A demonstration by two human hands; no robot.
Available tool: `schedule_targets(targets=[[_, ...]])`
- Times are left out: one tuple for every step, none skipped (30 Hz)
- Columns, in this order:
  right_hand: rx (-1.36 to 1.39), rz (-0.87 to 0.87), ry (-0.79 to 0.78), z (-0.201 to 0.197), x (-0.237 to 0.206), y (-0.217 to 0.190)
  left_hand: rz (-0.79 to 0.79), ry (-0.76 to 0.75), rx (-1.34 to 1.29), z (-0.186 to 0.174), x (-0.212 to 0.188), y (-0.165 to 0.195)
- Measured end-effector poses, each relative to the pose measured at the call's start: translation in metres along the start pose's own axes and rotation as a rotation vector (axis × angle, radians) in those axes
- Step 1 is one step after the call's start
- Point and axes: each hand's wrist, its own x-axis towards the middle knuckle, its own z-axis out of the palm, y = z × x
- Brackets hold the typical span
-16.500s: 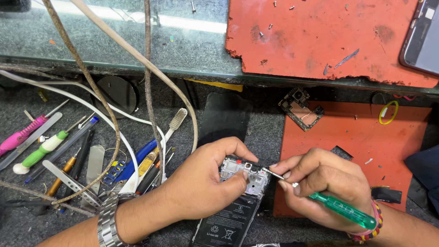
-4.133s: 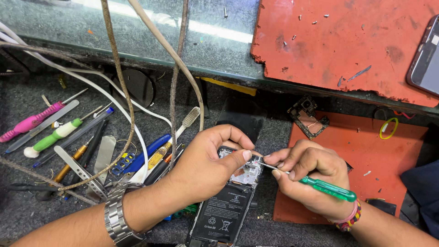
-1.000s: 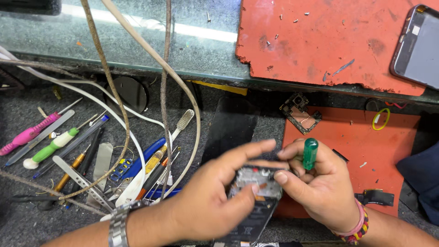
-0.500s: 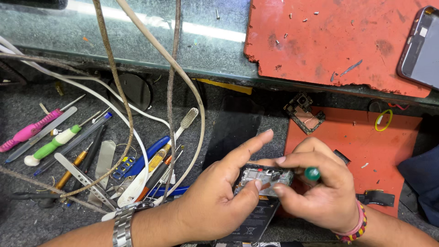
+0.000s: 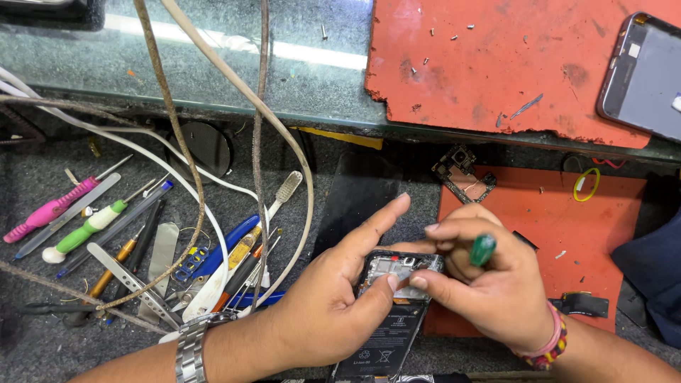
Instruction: The person uses a green-handled screwdriver to unscrew and pry components inside an opened smartphone, working on the internal board and battery area, then lifts and repositions the phone chassis while continuing to work on the internals by hand and with the screwdriver.
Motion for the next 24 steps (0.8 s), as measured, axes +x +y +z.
schedule_targets(targets=[[0.069, 0.025, -0.013, -0.002, 0.000, 0.002, -0.020, -0.008, 0.018, -0.001, 0.000, 0.000], [0.052, 0.007, -0.032, -0.004, 0.001, 0.003, -0.010, -0.008, 0.024, -0.001, 0.000, 0.000], [0.036, -0.010, -0.050, -0.006, 0.001, 0.004, 0.000, -0.007, 0.029, -0.001, 0.001, 0.000], [0.020, -0.026, -0.069, -0.007, 0.002, 0.005, 0.009, -0.007, 0.033, -0.001, 0.001, 0.000], [0.024, -0.008, -0.076, -0.009, 0.002, 0.004, 0.015, -0.001, 0.022, 0.000, 0.002, 0.000], [0.028, 0.011, -0.082, -0.010, 0.002, 0.004, 0.023, 0.005, 0.010, 0.001, 0.002, -0.001], [0.031, 0.030, -0.089, -0.011, 0.003, 0.002, 0.030, 0.010, -0.002, 0.002, 0.002, -0.001], [0.025, 0.036, -0.087, -0.012, 0.003, 0.001, 0.028, 0.008, 0.031, 0.001, 0.002, 0.000], [0.019, 0.042, -0.086, -0.012, 0.005, 0.000, 0.027, 0.006, 0.065, 0.001, 0.001, 0.001], [0.013, 0.049, -0.084, -0.012, 0.006, -0.001, 0.025, 0.003, 0.097, 0.000, 0.000, 0.002], [-0.002, 0.059, -0.084, -0.012, 0.007, -0.002, 0.015, 0.006, 0.153, -0.001, -0.001, 0.003], [-0.017, 0.067, -0.084, -0.011, 0.009, -0.002, 0.005, 0.009, 0.210, -0.002, -0.002, 0.005], [-0.033, 0.076, -0.084, -0.011, 0.010, -0.003, -0.005, 0.012, 0.266, -0.003, -0.002, 0.006], [-0.023, 0.069, -0.093, -0.010, 0.011, -0.003, 0.024, -0.003, 0.251, -0.002, -0.002, 0.006], [-0.012, 0.060, -0.103, -0.010, 0.012, -0.003, 0.053, -0.017, 0.236, -0.002, -0.001, 0.007], [-0.001, 0.050, -0.111, -0.009, 0.012, -0.002, 0.082, -0.032, 0.223, -0.002, 0.000, 0.008], [0.000, 0.093, -0.091, -0.008, 0.012, -0.002, 0.010, -0.032, 0.245, -0.002, 0.000, 0.009], [0.001, 0.137, -0.071, -0.007, 0.011, -0.002, -0.063, -0.033, 0.267, -0.002, 0.000, 0.009], [0.003, 0.179, -0.050, -0.006, 0.010, -0.001, -0.135, -0.035, 0.290, -0.002, -0.001, 0.010], [0.014, 0.170, -0.049, -0.006, 0.009, -0.001, -0.076, -0.038, 0.278, -0.001, -0.001, 0.010], [0.024, 0.161, -0.048, -0.006, 0.008, -0.001, -0.016, -0.041, 0.266, -0.001, -0.001, 0.010], [0.034, 0.151, -0.047, -0.005, 0.008, -0.001, 0.044, -0.043, 0.254, -0.001, -0.001, 0.009], [0.058, 0.140, -0.045, -0.005, 0.008, -0.001, 0.043, -0.048, 0.264, -0.002, -0.001, 0.009], [0.083, 0.130, -0.043, -0.005, 0.008, -0.001, 0.041, -0.054, 0.274, -0.003, -0.002, 0.008]])
